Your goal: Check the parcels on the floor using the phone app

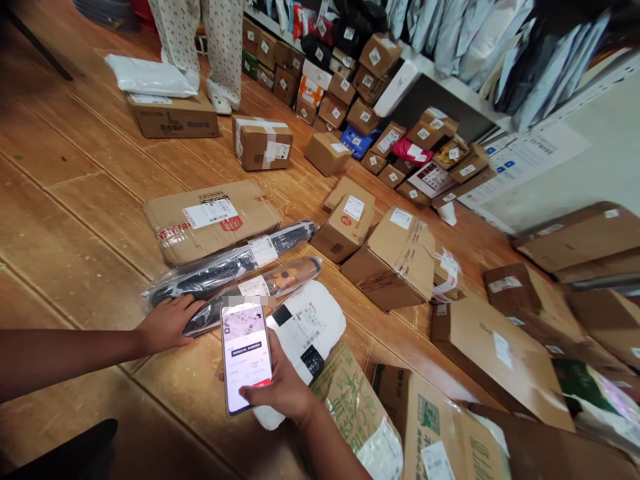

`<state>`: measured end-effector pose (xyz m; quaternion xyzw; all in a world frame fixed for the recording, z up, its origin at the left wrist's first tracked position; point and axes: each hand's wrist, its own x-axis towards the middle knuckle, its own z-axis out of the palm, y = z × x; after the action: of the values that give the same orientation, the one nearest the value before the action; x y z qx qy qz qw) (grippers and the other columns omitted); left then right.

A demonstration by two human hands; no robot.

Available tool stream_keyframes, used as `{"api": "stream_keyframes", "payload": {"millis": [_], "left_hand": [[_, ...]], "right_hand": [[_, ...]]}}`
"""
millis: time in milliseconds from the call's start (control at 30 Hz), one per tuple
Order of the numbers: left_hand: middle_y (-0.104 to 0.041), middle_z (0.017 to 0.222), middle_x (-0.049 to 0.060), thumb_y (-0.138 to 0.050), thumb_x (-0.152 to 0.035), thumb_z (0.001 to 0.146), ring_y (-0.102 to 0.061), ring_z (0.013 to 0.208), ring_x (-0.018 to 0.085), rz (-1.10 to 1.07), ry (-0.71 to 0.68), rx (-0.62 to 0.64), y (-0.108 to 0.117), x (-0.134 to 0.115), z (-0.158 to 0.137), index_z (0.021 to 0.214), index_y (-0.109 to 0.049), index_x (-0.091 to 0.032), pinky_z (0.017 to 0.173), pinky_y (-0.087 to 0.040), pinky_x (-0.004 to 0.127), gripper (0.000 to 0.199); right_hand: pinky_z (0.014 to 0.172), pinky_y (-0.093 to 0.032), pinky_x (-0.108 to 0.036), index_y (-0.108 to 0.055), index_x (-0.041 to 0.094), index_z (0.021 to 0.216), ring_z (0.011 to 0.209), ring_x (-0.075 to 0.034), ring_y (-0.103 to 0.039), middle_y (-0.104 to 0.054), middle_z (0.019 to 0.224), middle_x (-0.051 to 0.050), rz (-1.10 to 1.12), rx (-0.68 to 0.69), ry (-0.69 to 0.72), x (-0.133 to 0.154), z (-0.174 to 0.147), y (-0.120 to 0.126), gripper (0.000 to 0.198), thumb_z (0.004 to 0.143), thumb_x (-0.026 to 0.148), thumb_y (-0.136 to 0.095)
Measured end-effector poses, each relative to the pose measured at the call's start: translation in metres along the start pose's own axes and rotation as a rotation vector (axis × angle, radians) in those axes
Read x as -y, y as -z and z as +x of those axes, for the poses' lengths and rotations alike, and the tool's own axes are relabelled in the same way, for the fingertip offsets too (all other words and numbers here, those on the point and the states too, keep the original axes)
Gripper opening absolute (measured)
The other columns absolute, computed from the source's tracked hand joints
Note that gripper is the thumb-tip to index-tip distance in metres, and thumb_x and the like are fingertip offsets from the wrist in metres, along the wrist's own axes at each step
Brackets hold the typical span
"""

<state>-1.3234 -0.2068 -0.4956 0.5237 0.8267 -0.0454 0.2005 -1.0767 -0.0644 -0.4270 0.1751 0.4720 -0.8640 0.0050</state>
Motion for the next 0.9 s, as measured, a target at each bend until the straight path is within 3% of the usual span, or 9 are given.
{"api": "stream_keyframes", "payload": {"millis": [300,500,733,900], "left_hand": [[-0.055,0.122,0.015,-0.071,-0.028,0.066,-0.049,0.117,0.032,0.003,-0.008,-0.004,0.0026,-0.0011,-0.0002,0.129,-0.047,-0.014,0.097,-0.037,0.044,0.068],[-0.055,0.121,0.016,-0.071,-0.028,0.067,-0.050,0.116,0.033,0.001,-0.011,0.004,0.0029,-0.0015,-0.0002,0.129,-0.048,-0.013,0.097,-0.038,0.045,0.068],[-0.055,0.123,0.016,-0.071,-0.029,0.067,-0.050,0.117,0.033,0.007,-0.011,0.009,0.0034,-0.0012,-0.0004,0.130,-0.047,-0.013,0.098,-0.038,0.045,0.069],[-0.055,0.123,0.017,-0.071,-0.030,0.067,-0.050,0.117,0.033,0.013,-0.011,0.017,0.0044,-0.0018,0.0001,0.130,-0.047,-0.012,0.098,-0.038,0.045,0.070]], "right_hand": [[0.085,-0.050,-0.046,-0.037,0.028,0.126,0.095,-0.027,-0.070,-0.069,0.111,-0.006,-0.025,0.005,-0.016,0.0055,-0.0002,-0.0095,0.084,0.057,0.021,-0.084],[0.085,-0.050,-0.043,-0.042,0.026,0.116,0.093,-0.024,-0.070,-0.072,0.102,-0.004,-0.033,0.021,0.018,0.0080,-0.0013,-0.0079,0.070,0.059,0.020,-0.083],[0.084,-0.051,-0.040,-0.035,0.028,0.128,0.093,-0.024,-0.070,-0.070,0.109,-0.004,-0.009,0.012,0.015,0.0073,-0.0014,-0.0058,0.085,0.059,0.018,-0.083],[0.083,-0.052,-0.038,-0.037,0.027,0.127,0.092,-0.022,-0.071,-0.071,0.107,-0.004,-0.007,0.030,0.026,0.0077,-0.0016,-0.0037,0.081,0.060,0.015,-0.082]]}}
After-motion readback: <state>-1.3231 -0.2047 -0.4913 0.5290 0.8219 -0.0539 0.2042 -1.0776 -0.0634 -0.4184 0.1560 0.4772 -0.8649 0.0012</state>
